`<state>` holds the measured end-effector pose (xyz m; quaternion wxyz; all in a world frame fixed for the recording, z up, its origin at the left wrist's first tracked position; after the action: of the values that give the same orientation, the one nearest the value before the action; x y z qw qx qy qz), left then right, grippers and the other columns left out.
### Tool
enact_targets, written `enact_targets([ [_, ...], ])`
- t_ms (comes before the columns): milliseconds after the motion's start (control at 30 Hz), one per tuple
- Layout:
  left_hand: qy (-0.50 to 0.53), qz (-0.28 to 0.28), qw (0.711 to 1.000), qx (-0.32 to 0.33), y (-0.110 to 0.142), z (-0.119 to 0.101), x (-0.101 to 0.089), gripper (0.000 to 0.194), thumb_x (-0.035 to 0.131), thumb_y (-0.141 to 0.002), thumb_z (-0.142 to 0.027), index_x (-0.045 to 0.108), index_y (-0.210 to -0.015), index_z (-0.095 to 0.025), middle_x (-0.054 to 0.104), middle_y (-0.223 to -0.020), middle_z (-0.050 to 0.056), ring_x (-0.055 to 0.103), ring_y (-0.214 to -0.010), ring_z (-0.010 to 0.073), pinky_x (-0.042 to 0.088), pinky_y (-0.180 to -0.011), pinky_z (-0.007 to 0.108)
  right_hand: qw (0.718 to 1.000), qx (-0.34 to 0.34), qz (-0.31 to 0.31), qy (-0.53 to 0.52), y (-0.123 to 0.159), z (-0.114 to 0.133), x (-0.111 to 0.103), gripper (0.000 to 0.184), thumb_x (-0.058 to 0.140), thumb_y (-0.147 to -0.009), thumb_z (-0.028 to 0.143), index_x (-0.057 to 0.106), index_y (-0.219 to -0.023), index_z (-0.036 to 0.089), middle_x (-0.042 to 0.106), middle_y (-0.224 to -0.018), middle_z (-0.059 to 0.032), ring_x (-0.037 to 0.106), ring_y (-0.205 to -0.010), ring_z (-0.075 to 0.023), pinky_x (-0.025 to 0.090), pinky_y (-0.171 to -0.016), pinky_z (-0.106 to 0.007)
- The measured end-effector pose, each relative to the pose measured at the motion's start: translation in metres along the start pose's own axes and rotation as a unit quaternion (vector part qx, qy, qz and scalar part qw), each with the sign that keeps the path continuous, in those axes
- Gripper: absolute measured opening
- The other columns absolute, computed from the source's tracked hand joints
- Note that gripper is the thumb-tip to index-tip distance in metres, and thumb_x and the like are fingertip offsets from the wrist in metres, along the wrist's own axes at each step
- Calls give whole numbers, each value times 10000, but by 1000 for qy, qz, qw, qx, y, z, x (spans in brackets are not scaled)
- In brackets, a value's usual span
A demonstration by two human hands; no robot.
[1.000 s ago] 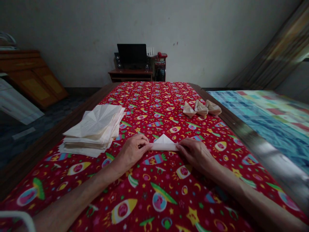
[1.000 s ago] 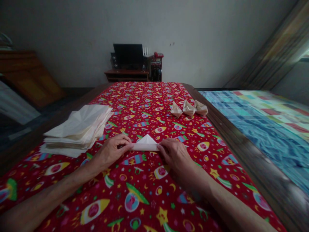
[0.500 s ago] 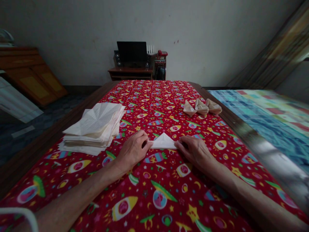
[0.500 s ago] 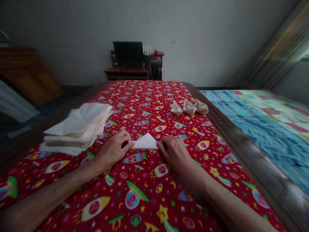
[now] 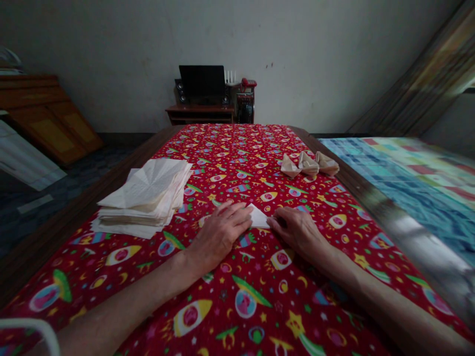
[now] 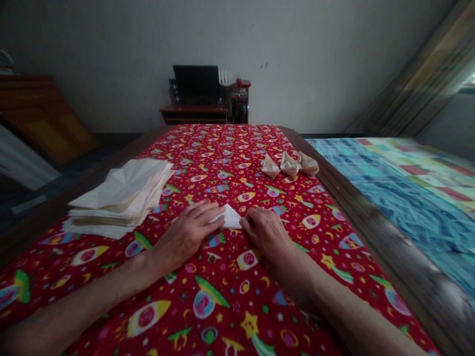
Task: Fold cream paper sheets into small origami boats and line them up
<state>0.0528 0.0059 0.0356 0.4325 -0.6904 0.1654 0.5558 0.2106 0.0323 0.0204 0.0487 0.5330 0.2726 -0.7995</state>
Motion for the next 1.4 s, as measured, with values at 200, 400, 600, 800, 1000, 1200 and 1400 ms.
enact_targets([
  [200, 46, 62, 997, -30, 6, -19, 14, 496, 336, -837, -3, 454, -1307, -111, 480, -1376, 112, 376, -1323, 198, 319, -1109, 407, 1000, -4, 3, -19, 2, -2, 2, 265, 470, -892, 351, 527, -683, 199, 553, -617, -12, 461, -524, -120, 313, -519, -255],
  [400, 69, 76, 993, -55, 15, -22, 24, 625, 346, -773, 15, 351, -1384, -114, 344, -1465, 118, 229, -1387, 200, 296, -1131, 411, 1000, -11, 0, -24, 6, -6, 4, 208, 467, -900, 351, 589, -795, 219, 612, -733, -59, 554, -669, -180, 417, -598, -290],
  [600, 77, 71, 993, -48, 14, -22, 25, 597, 351, -796, -4, 350, -1381, -127, 350, -1465, 106, 233, -1387, 206, 303, -1123, 429, 996, -35, -57, 56, 7, 16, -8, 330, 444, -902, 207, 507, -1226, 181, 560, -1191, -156, 529, -1080, -285, 493, -832, -445],
  [800, 102, 66, 992, -47, 8, -25, 17, 535, 371, -784, -8, 446, -1304, -110, 454, -1392, 134, 308, -1360, 212, 316, -1119, 424, 985, -163, 38, 43, 25, 55, 9, 522, 336, -920, 102, 257, -1436, 112, 375, -1436, -161, 312, -1342, -242, 378, -1052, -455],
  [1000, 95, 107, 988, -57, 8, -23, 16, 578, 372, -765, -9, 406, -1339, -65, 396, -1430, 153, 276, -1372, 220, 310, -1124, 400, 981, -154, 105, 51, 40, 57, 12, 606, 392, -947, 346, 214, -1457, 73, 248, -1498, -150, 180, -1392, -242, 317, -1100, -448],
  [1200, 41, 136, 988, -59, 19, -14, 12, 597, 366, -773, -21, 385, -1367, -82, 359, -1454, 132, 280, -1370, 222, 312, -1112, 405, 974, -162, 116, 108, 44, 52, 6, 573, 354, -957, 386, 292, -1434, 75, 245, -1494, -132, 180, -1388, -250, 326, -1090, -437],
  [1400, 12, 128, 990, -64, 32, 0, 6, 614, 380, -761, -17, 401, -1367, -117, 393, -1440, 98, 337, -1346, 204, 328, -1102, 390, 974, -158, 98, 126, 49, 48, -5, 511, 360, -955, 333, 401, -1376, 45, 353, -1440, -150, 281, -1354, -258, 381, -1058, -429],
])
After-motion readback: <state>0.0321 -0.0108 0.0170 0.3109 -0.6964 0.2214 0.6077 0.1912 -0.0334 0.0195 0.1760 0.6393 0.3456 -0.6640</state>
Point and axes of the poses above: each hand's wrist, its own y-axis away from the middle knuckle, its own x-axis out of the palm, z = x × y, the point moved 7 cm from there along -y, towards the middle knuckle
